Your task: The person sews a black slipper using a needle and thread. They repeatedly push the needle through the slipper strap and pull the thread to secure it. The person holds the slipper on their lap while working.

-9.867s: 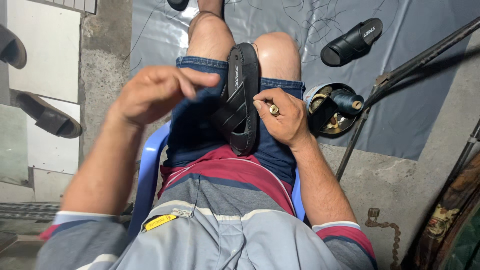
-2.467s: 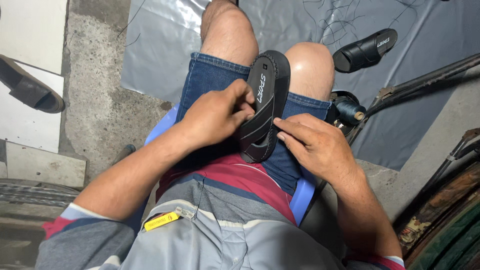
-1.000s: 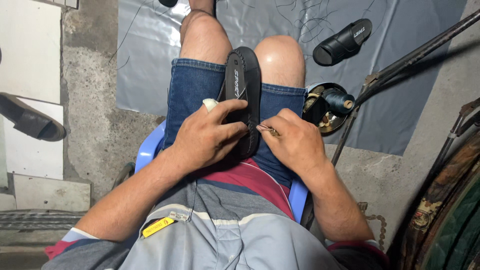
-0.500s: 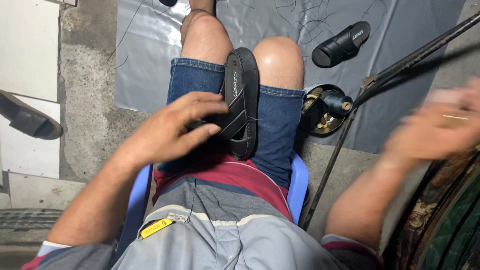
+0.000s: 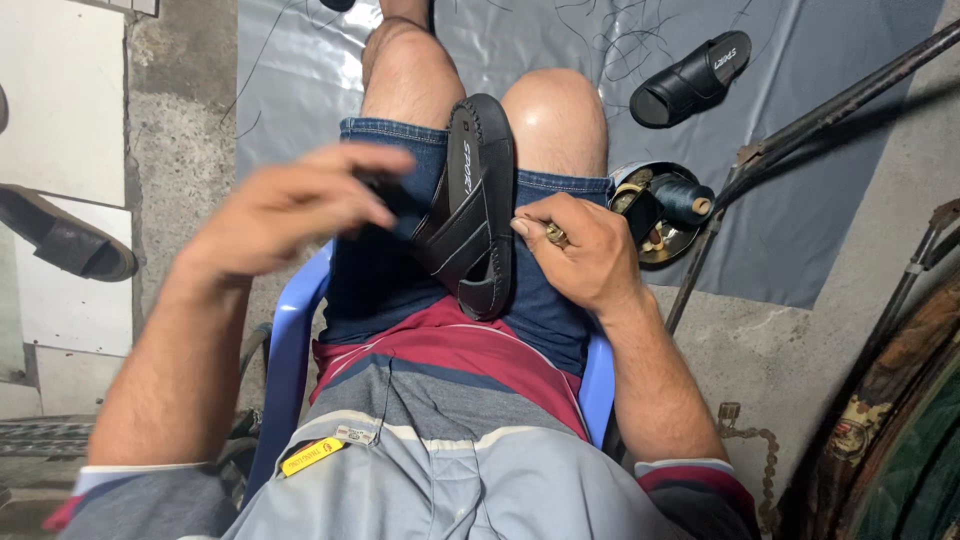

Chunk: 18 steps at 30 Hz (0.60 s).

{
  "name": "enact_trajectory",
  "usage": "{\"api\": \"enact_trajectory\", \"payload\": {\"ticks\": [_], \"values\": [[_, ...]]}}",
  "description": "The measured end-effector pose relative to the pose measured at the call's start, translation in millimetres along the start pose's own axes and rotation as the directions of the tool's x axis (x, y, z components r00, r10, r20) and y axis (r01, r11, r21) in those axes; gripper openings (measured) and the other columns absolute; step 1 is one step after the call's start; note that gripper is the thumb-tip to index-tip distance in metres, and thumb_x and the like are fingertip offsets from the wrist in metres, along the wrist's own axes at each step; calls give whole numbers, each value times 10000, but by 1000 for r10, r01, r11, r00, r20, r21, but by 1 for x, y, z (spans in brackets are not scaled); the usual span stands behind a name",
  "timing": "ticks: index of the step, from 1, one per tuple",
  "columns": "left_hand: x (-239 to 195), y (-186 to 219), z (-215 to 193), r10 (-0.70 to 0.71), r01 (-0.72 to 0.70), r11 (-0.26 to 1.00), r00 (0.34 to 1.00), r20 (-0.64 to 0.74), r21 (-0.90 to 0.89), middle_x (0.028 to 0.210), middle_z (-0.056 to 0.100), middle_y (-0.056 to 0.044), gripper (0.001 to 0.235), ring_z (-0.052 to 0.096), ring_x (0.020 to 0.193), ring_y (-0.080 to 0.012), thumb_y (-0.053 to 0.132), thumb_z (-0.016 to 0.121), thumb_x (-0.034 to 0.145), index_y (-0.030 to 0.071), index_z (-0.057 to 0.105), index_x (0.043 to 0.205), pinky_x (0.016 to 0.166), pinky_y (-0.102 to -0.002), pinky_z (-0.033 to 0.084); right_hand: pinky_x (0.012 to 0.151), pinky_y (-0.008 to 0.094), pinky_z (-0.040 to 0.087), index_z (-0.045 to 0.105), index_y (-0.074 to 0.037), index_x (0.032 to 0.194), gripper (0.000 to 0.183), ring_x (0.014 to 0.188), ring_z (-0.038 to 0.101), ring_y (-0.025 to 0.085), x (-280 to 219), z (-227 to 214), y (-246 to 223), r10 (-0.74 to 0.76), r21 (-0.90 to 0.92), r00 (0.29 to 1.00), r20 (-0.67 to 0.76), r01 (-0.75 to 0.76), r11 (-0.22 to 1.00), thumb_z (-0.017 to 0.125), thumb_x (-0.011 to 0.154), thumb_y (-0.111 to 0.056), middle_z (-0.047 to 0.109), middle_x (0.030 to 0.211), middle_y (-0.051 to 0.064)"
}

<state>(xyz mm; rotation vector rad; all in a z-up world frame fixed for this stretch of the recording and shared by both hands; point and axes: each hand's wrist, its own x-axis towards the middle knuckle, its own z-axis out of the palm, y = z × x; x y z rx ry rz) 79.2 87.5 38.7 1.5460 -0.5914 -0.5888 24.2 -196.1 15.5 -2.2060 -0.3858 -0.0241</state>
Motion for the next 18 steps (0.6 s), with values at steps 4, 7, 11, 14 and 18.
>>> {"api": "enact_trajectory", "payload": {"ticks": [4,7,11,14,18], "values": [[-23,-24,-17,232,-378,660,924,-303,-649,1451,471,32,149,432,1338,-244,236,472,1021,163,590,964,1282,-583,238,682,300,472,617,-34,872,49,733,628,199,-1,-2,-1,7,-45,998,66,-4,999,607,862,-81,651,821,52],[0,-6,9,255,-347,389,931,-262,-853,1255,584,-117,135,653,918,-221,88,423,1003,16,534,975,1115,-615,336,701,303,476,632,-50,908,82,755,633,203,-1,-4,-4,32,-59,995,100,-26,998,578,859,-89,664,856,38],[20,7,17,-297,81,780,921,-252,-621,903,652,-182,171,569,426,-154,205,541,905,39,566,936,326,-190,444,729,291,483,642,-59,948,111,776,638,192,-3,-3,-5,20,-50,994,106,-15,999,585,856,-83,667,886,35],[33,8,22,-29,20,979,999,44,201,986,622,-261,287,606,926,-415,44,569,817,-19,601,1094,823,-504,462,594,375,501,678,-99,916,122,654,637,319,-2,-1,-9,96,92,995,11,-97,991,630,810,-61,646,679,108],[44,2,28,-301,219,847,949,98,485,957,660,-181,338,610,878,-412,210,631,768,87,646,1082,737,-497,485,550,373,490,680,-70,879,96,595,619,324,-2,1,-5,14,138,1000,-23,-10,990,646,798,-32,630,649,119]]}}
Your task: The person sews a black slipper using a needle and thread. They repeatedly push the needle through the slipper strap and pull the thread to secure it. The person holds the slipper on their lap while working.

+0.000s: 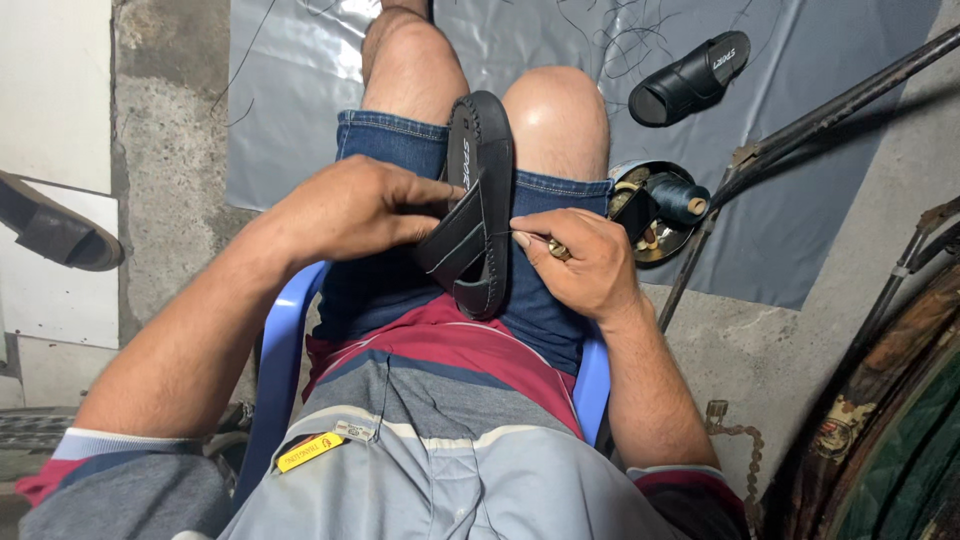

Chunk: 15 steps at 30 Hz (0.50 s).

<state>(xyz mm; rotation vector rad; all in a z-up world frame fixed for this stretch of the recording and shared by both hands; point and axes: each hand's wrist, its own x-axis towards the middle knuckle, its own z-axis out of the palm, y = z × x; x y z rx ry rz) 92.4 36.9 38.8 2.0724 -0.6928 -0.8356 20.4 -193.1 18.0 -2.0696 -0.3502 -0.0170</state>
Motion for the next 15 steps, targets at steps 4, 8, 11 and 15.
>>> {"api": "enact_trajectory", "payload": {"ticks": [4,8,11,15], "values": [[7,-1,6,-151,151,988,985,-86,-15,945,683,-63,277,632,890,-313,287,633,787,169,683,1032,738,-405,504,530,349,491,689,-64,867,109,561,613,305,-3,7,2,-71,-30,996,-62,69,997,655,783,-4,631,635,104],[5,-2,11,-75,75,997,983,-167,-5,898,689,-87,237,654,838,-300,212,646,790,134,692,1009,720,-377,513,516,358,488,693,-70,879,120,551,605,301,-3,9,2,-122,-70,990,-68,118,991,658,784,-5,626,634,102],[-6,-4,7,-88,87,996,986,-142,-10,910,685,-96,253,647,853,-306,244,608,818,149,681,1041,699,-400,516,540,350,495,700,-86,897,130,575,617,288,-1,2,-3,-107,-56,993,-52,104,993,652,792,-25,636,652,87],[-46,-45,1,-310,149,851,917,-252,-503,894,645,-171,251,634,793,-284,202,543,888,36,628,1055,686,-373,515,599,402,495,675,-55,949,156,695,637,344,-6,-19,-15,35,-5,991,128,-34,999,650,796,-68,660,763,152]]}}
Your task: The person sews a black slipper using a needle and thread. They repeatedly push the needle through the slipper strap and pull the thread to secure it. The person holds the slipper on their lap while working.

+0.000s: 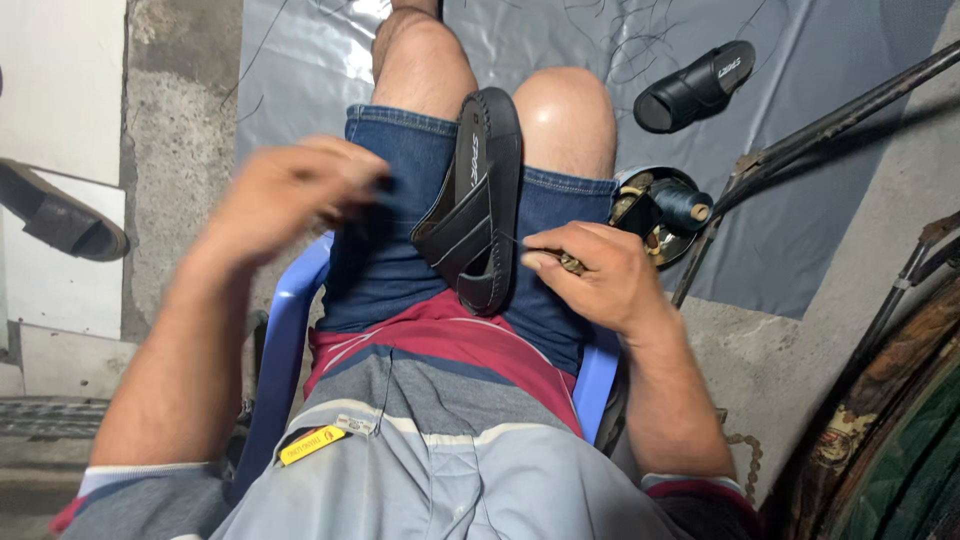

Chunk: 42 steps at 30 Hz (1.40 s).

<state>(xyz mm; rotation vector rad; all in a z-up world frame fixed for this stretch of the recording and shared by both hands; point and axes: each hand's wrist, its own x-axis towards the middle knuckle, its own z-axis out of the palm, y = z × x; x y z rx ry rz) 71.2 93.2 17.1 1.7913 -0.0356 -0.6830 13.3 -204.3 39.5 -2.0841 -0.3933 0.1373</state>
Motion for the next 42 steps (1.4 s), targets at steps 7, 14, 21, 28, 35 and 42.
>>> {"api": "enact_trajectory", "payload": {"ticks": [7,14,21,28,35,42], "values": [[-15,-11,-15,459,-119,628,855,-242,769,1217,537,-228,193,511,1125,-410,116,632,929,26,638,1099,914,-469,377,655,396,503,628,-91,1125,260,789,624,318,11,-27,-15,-95,-203,969,227,142,969,521,888,-106,626,949,107],[0,42,45,295,-402,794,911,288,456,1086,616,-175,569,559,938,-411,382,562,828,58,428,1275,777,-435,416,665,355,484,600,-181,1142,326,853,596,217,34,-25,-11,-118,-368,888,444,300,880,505,843,-91,616,981,19],[5,31,55,117,-188,915,970,212,358,697,667,-126,264,653,678,-294,268,622,821,63,634,987,561,-371,518,652,334,503,675,-205,980,219,740,614,216,39,-21,-12,-30,-372,929,370,178,911,564,809,-125,622,828,-3],[5,23,60,153,-192,940,976,153,281,620,655,-74,177,631,639,-233,253,650,815,82,661,861,516,-307,513,633,305,501,685,-268,997,258,715,599,184,36,-20,-22,22,-555,925,378,208,806,570,787,-173,611,820,-32],[4,15,87,125,-136,963,990,61,231,649,667,-43,158,641,712,-277,311,672,761,167,670,827,585,-370,505,536,203,483,651,-309,967,217,638,537,92,29,0,-38,42,-796,940,340,264,545,541,788,-256,535,791,-87],[2,0,100,212,-204,952,977,-11,228,648,671,-14,122,645,680,-213,275,674,786,167,683,842,587,-273,508,523,193,481,596,-247,824,75,635,550,97,28,14,-24,-23,-780,972,232,200,594,548,847,-299,474,713,-80]]}}
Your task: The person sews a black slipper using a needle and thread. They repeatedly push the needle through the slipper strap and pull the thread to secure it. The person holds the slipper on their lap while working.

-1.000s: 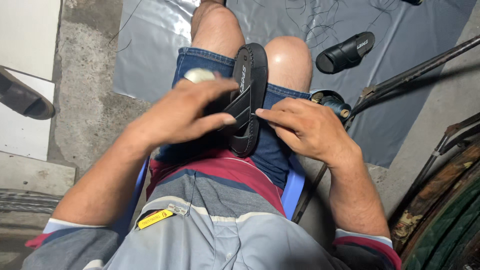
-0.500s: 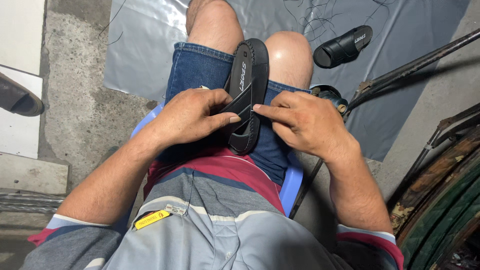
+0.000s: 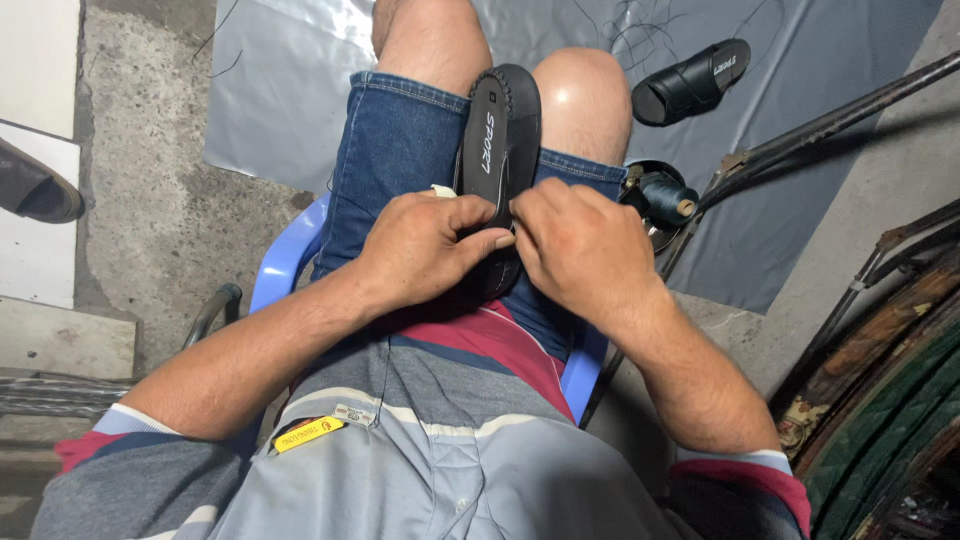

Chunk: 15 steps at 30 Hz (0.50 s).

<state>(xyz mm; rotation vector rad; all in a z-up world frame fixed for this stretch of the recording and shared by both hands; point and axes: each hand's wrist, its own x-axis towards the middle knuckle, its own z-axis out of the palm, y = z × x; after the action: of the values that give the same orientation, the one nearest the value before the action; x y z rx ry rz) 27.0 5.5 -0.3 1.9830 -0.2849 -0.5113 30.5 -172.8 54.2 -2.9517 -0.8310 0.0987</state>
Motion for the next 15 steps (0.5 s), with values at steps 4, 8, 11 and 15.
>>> {"api": "enact_trajectory", "payload": {"ticks": [4,8,11,15], "values": [[-1,3,-15,123,-125,992,990,61,22,781,672,-149,188,629,784,-346,221,654,805,85,656,934,657,-419,503,526,232,498,558,-220,796,92,634,584,129,4,-4,1,3,64,1000,10,-4,998,548,847,-296,469,679,-50],[-5,11,-44,124,-122,987,992,19,-100,874,678,-142,182,630,863,-353,117,648,804,78,656,982,719,-416,497,574,273,521,606,-205,896,78,690,629,164,3,-10,5,4,213,1000,18,-8,977,570,855,-260,546,729,-25],[-9,17,-58,70,-69,996,997,28,-52,841,683,-131,162,646,823,-324,104,654,798,66,684,953,714,-384,507,614,287,526,636,-173,935,108,729,641,184,-1,-11,6,30,324,999,43,-42,945,591,855,-229,595,779,-6],[-6,13,-82,-93,18,946,971,219,324,807,685,-82,126,660,748,-246,174,642,808,115,710,896,614,-327,520,628,311,523,663,-156,934,103,759,646,209,-3,-10,8,45,416,997,57,-65,907,599,860,-186,620,797,9]]}}
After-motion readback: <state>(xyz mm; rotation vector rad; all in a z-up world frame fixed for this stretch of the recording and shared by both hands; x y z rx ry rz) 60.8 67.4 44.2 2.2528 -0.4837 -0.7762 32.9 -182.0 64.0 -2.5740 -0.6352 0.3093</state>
